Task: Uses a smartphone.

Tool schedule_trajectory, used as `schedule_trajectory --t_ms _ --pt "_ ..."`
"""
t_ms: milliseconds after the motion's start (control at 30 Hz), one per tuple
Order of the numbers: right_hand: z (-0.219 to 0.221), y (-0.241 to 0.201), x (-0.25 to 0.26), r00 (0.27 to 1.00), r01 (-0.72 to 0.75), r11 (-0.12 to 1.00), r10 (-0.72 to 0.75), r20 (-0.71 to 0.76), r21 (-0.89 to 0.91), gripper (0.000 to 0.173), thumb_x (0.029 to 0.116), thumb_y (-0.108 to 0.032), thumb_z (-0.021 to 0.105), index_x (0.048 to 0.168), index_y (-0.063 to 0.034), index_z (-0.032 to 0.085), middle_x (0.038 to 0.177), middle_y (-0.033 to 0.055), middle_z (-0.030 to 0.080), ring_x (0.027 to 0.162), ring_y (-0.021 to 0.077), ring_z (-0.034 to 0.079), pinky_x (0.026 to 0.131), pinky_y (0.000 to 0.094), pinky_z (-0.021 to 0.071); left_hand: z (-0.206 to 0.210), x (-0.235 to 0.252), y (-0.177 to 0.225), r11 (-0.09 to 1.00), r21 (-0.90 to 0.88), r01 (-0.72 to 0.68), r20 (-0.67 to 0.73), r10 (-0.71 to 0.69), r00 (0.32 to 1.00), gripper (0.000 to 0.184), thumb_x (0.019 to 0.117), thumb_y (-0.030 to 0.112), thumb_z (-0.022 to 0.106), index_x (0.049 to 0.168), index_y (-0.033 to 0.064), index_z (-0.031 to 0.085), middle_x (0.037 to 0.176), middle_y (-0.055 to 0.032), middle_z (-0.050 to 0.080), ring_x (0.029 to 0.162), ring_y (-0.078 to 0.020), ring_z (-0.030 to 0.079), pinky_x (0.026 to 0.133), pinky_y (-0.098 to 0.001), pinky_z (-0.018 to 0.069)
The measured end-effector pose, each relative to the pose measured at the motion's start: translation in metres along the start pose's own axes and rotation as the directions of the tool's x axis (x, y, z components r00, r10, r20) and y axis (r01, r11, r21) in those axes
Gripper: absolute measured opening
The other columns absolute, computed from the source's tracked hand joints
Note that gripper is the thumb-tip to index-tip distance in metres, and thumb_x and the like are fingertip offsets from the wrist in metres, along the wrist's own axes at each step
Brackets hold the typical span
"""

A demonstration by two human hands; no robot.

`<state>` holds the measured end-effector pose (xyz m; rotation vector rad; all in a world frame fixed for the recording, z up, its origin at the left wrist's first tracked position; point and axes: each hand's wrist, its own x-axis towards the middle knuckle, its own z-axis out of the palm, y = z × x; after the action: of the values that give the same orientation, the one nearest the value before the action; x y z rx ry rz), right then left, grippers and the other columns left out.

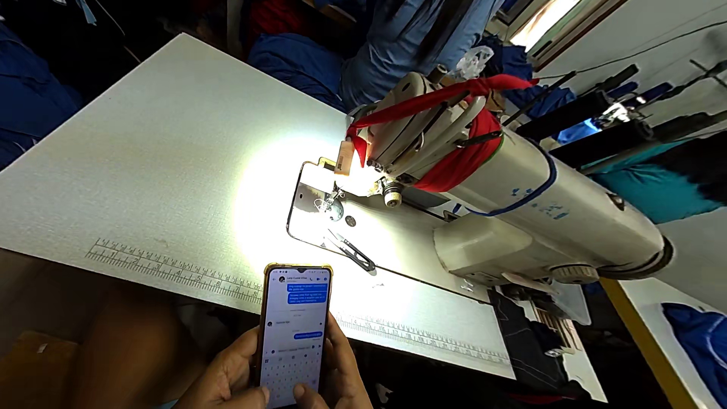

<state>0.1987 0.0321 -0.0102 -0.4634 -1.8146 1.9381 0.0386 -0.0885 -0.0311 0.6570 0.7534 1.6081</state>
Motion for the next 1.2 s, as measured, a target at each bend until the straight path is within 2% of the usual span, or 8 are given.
schedule_trajectory --t_ms 100,233,333,500,667,867,1067,1200 --pt "-0.001 0.001 0.000 1.000 0.012 0.999 -0.013 0.021 0.030 0.086 0.0904 0.009 0.058 0.155 0.0133 0.002 0.149 0.0210 0.046 0.128 0.0197 0.059 0.102 0.0380 0.0558 0.001 -0.001 0.000 1.000 0.010 -0.003 -0.019 0.003 1.000 0.059 0.0913 -0.015 0.042 0.145 0.0070 0.038 0.135 -0.0090 0.063 0.114 -0.0233 0.069 0.078 -0.0395 0.0643" --pt "0.000 0.000 0.000 1.000 0.011 1.000 -0.012 0.027 0.022 0.088 0.0904 0.008 0.059 0.155 0.0149 0.000 0.150 0.0212 0.046 0.128 0.0193 0.059 0.101 0.0376 0.0566 0.006 -0.001 0.002 0.999 0.037 0.011 -0.081 -0.008 0.997 0.055 0.0937 -0.014 0.051 0.143 0.0077 0.039 0.132 -0.0068 0.065 0.111 -0.0211 0.070 0.076 -0.0363 0.0645" --pt "0.000 0.000 0.000 1.000 0.004 1.000 -0.004 0.031 0.018 0.091 0.0871 0.011 0.060 0.155 0.0154 -0.001 0.151 0.0222 0.044 0.129 0.0202 0.059 0.103 0.0383 0.0557 0.008 0.000 0.002 0.998 0.062 0.027 -0.126 -0.019 0.992 0.054 0.0945 -0.014 0.050 0.142 0.0074 0.039 0.131 -0.0062 0.066 0.109 -0.0201 0.071 0.076 -0.0351 0.0645" --pt "0.001 -0.001 0.000 0.999 -0.024 1.000 0.024 0.024 0.003 0.093 0.0850 0.015 0.059 0.155 0.0153 -0.003 0.151 0.0238 0.043 0.129 0.0210 0.059 0.102 0.0386 0.0563 0.005 -0.001 0.001 1.000 0.003 0.015 -0.084 -0.015 0.996 0.056 0.0925 -0.014 0.049 0.143 0.0074 0.039 0.133 -0.0083 0.065 0.112 -0.0224 0.069 0.077 -0.0375 0.0641" --pt "-0.001 0.002 0.000 1.000 0.015 1.000 -0.014 0.024 -0.006 0.088 0.0874 0.010 0.058 0.154 0.0163 0.001 0.151 0.0239 0.044 0.130 0.0203 0.058 0.104 0.0387 0.0550 0.004 -0.001 0.000 1.000 -0.013 0.011 -0.054 -0.011 0.998 0.059 0.0914 -0.014 0.048 0.145 0.0079 0.037 0.135 -0.0088 0.064 0.114 -0.0233 0.069 0.078 -0.0382 0.0640" --pt "0.005 0.000 0.000 0.998 0.015 0.998 -0.019 -0.067 -0.056 0.081 0.0898 0.007 0.058 0.152 0.0177 0.009 0.143 0.0220 0.051 0.123 0.0180 0.062 0.099 0.0361 0.0575 0.000 -0.001 -0.002 1.000 -0.003 -0.003 -0.003 0.003 1.000 0.061 0.0897 -0.016 0.049 0.145 0.0088 0.038 0.136 -0.0077 0.063 0.115 -0.0226 0.068 0.080 -0.0384 0.0637" --pt "0.017 0.002 0.001 0.982 0.051 0.997 -0.061 -0.177 -0.061 0.079 0.0899 0.005 0.063 0.150 0.0170 0.013 0.138 0.0181 0.055 0.119 0.0140 0.064 0.096 0.0325 0.0590 0.001 -0.001 -0.001 1.000 0.007 -0.012 0.030 0.012 0.999 0.063 0.0889 -0.017 0.049 0.146 0.0071 0.036 0.137 -0.0075 0.062 0.119 -0.0223 0.066 0.087 -0.0403 0.0621" --pt "0.017 0.000 0.001 0.984 0.043 0.995 -0.058 -0.169 -0.088 0.078 0.0910 0.007 0.061 0.150 0.0182 0.011 0.137 0.0180 0.055 0.118 0.0131 0.064 0.097 0.0318 0.0588 0.000 0.000 -0.001 1.000 0.009 -0.010 0.035 0.009 0.999 0.064 0.0888 -0.017 0.049 0.146 0.0079 0.035 0.137 -0.0073 0.061 0.118 -0.0225 0.066 0.084 -0.0400 0.0626"
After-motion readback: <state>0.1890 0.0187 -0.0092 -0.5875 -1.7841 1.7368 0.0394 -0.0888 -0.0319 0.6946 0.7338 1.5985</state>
